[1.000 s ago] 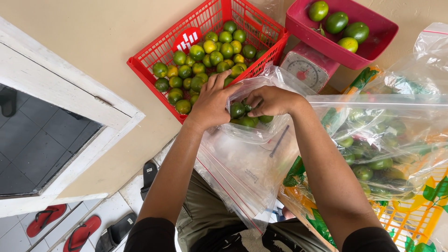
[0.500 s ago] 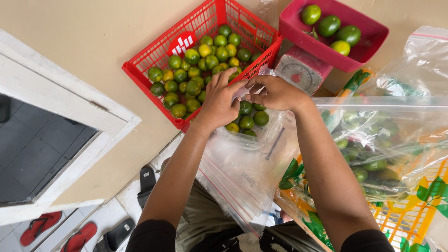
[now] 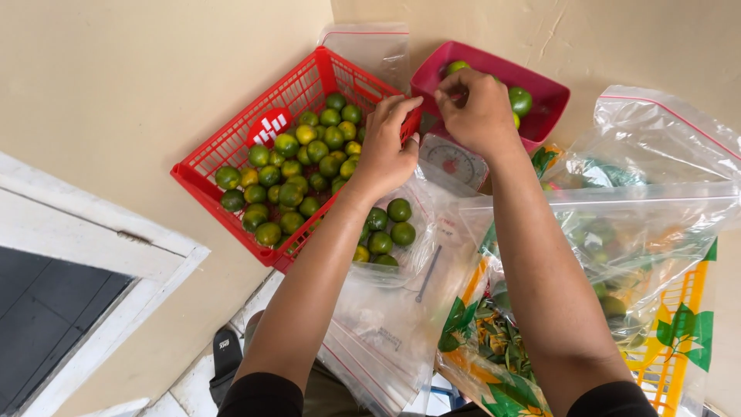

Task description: The person sorts calamondins by hand, moving them from a red plastic crate into plastic bags and a pink bowl, and then zipping one of the bags closed.

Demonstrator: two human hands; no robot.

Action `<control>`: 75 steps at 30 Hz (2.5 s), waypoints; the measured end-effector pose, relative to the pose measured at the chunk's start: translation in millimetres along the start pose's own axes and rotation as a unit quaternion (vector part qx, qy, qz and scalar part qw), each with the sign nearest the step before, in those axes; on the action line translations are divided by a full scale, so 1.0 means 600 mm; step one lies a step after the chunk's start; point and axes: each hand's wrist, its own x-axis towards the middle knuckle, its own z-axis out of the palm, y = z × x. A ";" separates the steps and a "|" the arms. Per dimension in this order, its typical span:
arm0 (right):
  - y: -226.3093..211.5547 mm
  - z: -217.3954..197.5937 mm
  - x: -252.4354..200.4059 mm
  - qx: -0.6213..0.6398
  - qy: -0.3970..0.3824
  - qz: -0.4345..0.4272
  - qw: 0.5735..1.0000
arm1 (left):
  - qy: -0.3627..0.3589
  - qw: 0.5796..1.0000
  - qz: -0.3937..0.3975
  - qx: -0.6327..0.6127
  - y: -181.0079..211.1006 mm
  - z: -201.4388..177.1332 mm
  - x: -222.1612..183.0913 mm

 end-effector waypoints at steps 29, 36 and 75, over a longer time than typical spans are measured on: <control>-0.010 -0.019 0.054 0.146 -0.028 0.058 0.987 | 0.074 0.941 -0.154 -0.292 0.016 0.014 0.041; -0.062 0.009 -0.017 0.404 -0.121 0.057 0.905 | 0.076 0.859 -0.146 -0.485 0.007 -0.003 -0.012; -0.019 0.142 -0.136 -0.052 -0.444 0.041 0.894 | 0.056 0.957 -0.232 -0.166 -0.001 -0.082 -0.189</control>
